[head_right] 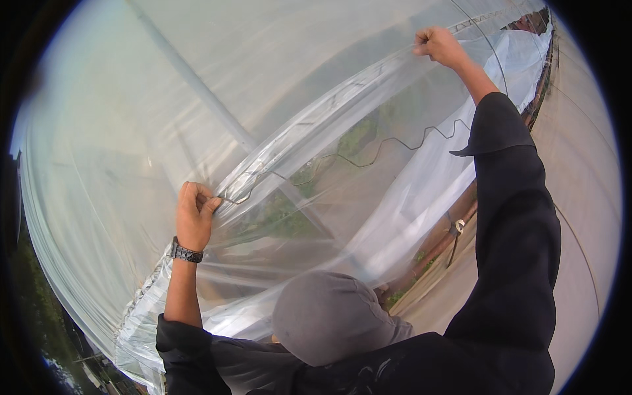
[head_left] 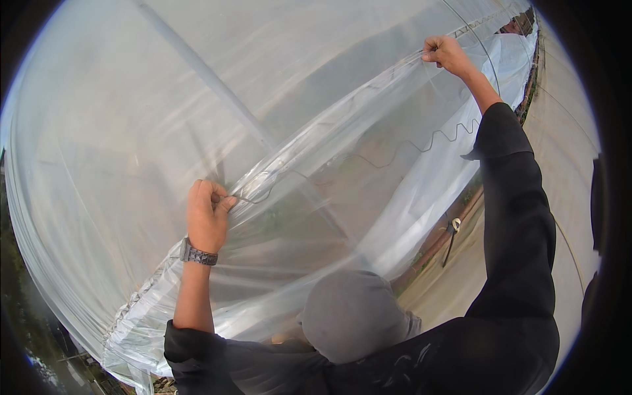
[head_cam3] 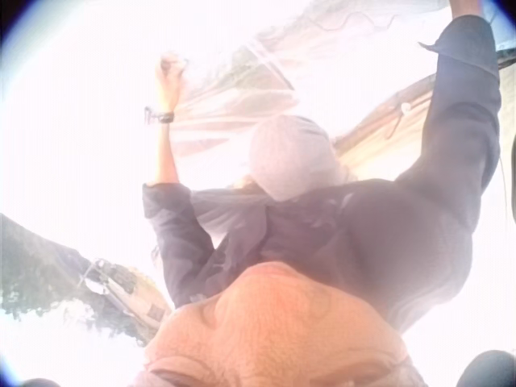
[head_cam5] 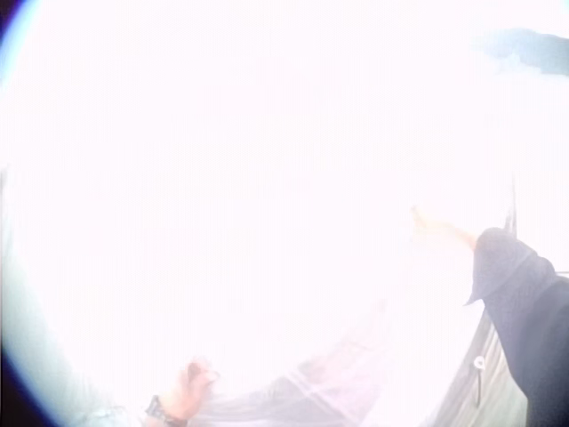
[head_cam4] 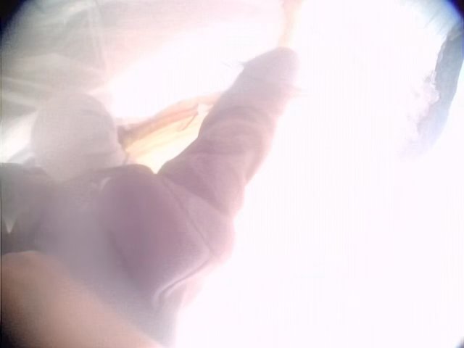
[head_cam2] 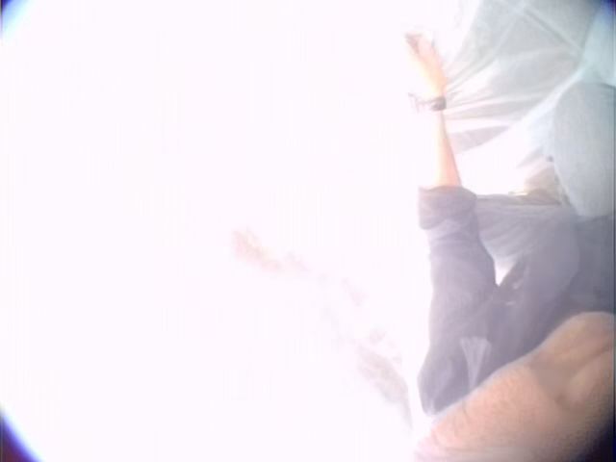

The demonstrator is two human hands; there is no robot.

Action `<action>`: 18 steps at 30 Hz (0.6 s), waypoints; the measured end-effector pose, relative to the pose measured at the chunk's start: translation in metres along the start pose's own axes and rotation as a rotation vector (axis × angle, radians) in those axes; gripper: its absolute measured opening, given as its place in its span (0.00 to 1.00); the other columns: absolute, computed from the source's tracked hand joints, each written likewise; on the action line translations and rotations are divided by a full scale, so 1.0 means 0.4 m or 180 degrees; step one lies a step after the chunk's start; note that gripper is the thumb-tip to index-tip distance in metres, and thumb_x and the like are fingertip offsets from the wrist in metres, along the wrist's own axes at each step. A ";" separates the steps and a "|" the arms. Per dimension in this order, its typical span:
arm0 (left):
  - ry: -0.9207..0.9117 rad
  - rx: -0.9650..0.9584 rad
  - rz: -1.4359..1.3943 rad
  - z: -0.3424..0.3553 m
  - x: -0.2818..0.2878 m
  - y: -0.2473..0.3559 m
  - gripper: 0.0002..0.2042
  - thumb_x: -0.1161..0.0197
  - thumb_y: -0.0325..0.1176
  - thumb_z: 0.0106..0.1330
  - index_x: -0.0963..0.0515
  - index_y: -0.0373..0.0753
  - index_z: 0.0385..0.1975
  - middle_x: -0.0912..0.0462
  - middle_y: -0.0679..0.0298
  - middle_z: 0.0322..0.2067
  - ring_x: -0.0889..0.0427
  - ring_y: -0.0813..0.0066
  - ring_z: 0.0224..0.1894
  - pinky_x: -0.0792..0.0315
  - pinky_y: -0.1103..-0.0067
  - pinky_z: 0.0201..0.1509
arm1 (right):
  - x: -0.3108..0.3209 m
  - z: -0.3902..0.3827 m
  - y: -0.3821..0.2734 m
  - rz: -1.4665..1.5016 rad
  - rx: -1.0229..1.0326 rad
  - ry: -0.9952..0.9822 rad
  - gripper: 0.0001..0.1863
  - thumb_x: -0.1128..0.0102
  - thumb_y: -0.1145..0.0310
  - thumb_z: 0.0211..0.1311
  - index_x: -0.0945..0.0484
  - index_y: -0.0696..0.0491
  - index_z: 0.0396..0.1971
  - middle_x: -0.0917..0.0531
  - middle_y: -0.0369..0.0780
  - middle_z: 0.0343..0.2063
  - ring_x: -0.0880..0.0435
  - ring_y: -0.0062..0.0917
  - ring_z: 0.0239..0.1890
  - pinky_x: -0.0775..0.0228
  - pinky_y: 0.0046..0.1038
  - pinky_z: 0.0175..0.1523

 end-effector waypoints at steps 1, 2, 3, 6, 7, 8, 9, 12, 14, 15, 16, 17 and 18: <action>-0.0074 0.0075 0.0014 0.000 -0.003 -0.002 0.12 0.27 0.22 0.56 0.27 0.37 0.32 0.26 0.61 0.30 0.25 0.64 0.33 0.29 0.70 0.38 | 0.002 0.014 -0.007 -0.0028 0.0038 0.0111 0.09 0.28 0.71 0.51 0.22 0.57 0.25 0.21 0.36 0.19 0.26 0.21 0.18 0.33 0.30 0.27; -0.0097 0.0092 0.0035 0.001 -0.001 -0.001 0.11 0.27 0.23 0.57 0.26 0.37 0.32 0.26 0.61 0.30 0.24 0.64 0.33 0.29 0.70 0.38 | -0.004 0.022 -0.013 -0.0171 0.0104 0.0158 0.09 0.28 0.71 0.51 0.22 0.57 0.25 0.22 0.35 0.19 0.26 0.20 0.18 0.33 0.30 0.26; -0.0079 0.0086 0.0081 0.001 0.003 0.003 0.11 0.28 0.23 0.58 0.26 0.37 0.32 0.26 0.61 0.30 0.24 0.65 0.34 0.29 0.70 0.38 | -0.011 0.032 -0.019 -0.0313 0.0178 0.0201 0.09 0.28 0.71 0.52 0.22 0.57 0.25 0.22 0.35 0.19 0.26 0.20 0.18 0.34 0.29 0.26; -0.0195 0.0262 -0.0031 0.009 0.015 0.020 0.09 0.29 0.24 0.60 0.24 0.36 0.34 0.24 0.60 0.32 0.22 0.65 0.35 0.28 0.71 0.38 | -0.029 0.053 -0.006 -0.0133 0.0125 0.0151 0.10 0.28 0.71 0.54 0.23 0.56 0.26 0.22 0.33 0.20 0.26 0.19 0.18 0.34 0.27 0.25; -0.0141 0.0253 -0.0208 0.013 0.023 0.035 0.08 0.30 0.24 0.61 0.23 0.36 0.35 0.23 0.60 0.33 0.22 0.65 0.36 0.27 0.72 0.39 | -0.030 0.056 0.010 0.0012 0.0026 0.0124 0.10 0.28 0.71 0.54 0.23 0.56 0.26 0.23 0.33 0.20 0.26 0.19 0.18 0.34 0.27 0.25; -0.0072 0.0270 -0.0309 0.021 0.031 0.051 0.07 0.30 0.24 0.62 0.23 0.37 0.36 0.22 0.60 0.34 0.21 0.65 0.37 0.26 0.72 0.39 | -0.035 0.059 0.019 0.0177 0.0052 -0.0047 0.09 0.28 0.71 0.55 0.23 0.56 0.26 0.23 0.32 0.20 0.26 0.19 0.18 0.35 0.27 0.24; 0.0021 0.0311 -0.0252 0.035 0.040 0.069 0.07 0.31 0.24 0.62 0.22 0.37 0.37 0.21 0.60 0.35 0.20 0.65 0.38 0.26 0.72 0.40 | -0.034 0.062 0.029 0.0331 0.0051 -0.0183 0.09 0.29 0.71 0.56 0.23 0.55 0.26 0.23 0.32 0.20 0.26 0.19 0.18 0.35 0.26 0.24; 0.0061 -0.0518 -0.0017 0.114 0.020 0.180 0.10 0.31 0.24 0.61 0.20 0.38 0.42 0.19 0.61 0.38 0.20 0.62 0.41 0.24 0.71 0.44 | -0.027 0.072 0.039 0.0730 -0.0175 -0.0654 0.07 0.31 0.71 0.59 0.22 0.54 0.28 0.24 0.31 0.21 0.31 0.17 0.19 0.38 0.23 0.25; -0.0063 -0.1168 0.0319 0.177 -0.041 0.266 0.12 0.30 0.24 0.60 0.19 0.39 0.44 0.18 0.62 0.41 0.21 0.59 0.45 0.24 0.69 0.48 | -0.015 0.072 0.023 0.0658 -0.0481 -0.0690 0.05 0.33 0.69 0.61 0.20 0.53 0.31 0.25 0.30 0.21 0.33 0.16 0.20 0.41 0.21 0.26; -0.0146 -0.1251 0.0345 0.209 -0.077 0.298 0.13 0.31 0.25 0.61 0.19 0.40 0.46 0.17 0.62 0.44 0.21 0.60 0.47 0.24 0.69 0.47 | -0.008 0.069 -0.007 0.0644 -0.0331 -0.0651 0.07 0.31 0.68 0.60 0.20 0.53 0.30 0.25 0.30 0.21 0.31 0.17 0.21 0.38 0.23 0.27; -0.0225 -0.1326 0.0377 0.240 -0.114 0.328 0.13 0.31 0.25 0.63 0.18 0.41 0.48 0.17 0.62 0.46 0.21 0.61 0.48 0.23 0.70 0.47 | -0.004 0.062 -0.032 0.0498 -0.0385 -0.0521 0.08 0.30 0.67 0.58 0.20 0.53 0.28 0.24 0.30 0.22 0.29 0.18 0.23 0.36 0.25 0.28; -0.0196 -0.1561 0.0419 0.269 -0.144 0.362 0.15 0.31 0.25 0.62 0.18 0.41 0.48 0.17 0.62 0.49 0.22 0.59 0.50 0.24 0.68 0.50 | -0.001 0.049 -0.073 0.0314 -0.0094 -0.0383 0.09 0.29 0.67 0.58 0.21 0.54 0.28 0.24 0.31 0.22 0.28 0.18 0.24 0.35 0.27 0.28; -0.0100 -0.1874 0.0375 0.293 -0.167 0.393 0.16 0.31 0.24 0.61 0.19 0.42 0.49 0.17 0.61 0.51 0.22 0.57 0.52 0.24 0.66 0.53 | 0.003 0.035 -0.112 0.0117 0.0187 -0.0227 0.10 0.29 0.66 0.57 0.21 0.54 0.27 0.24 0.31 0.22 0.27 0.19 0.24 0.34 0.29 0.29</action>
Point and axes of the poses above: each hand's wrist, its own z-axis towards the middle knuckle, its own x-axis out of the back of the hand, y = z × x, the point moved 6 cm from there along z, towards the middle knuckle
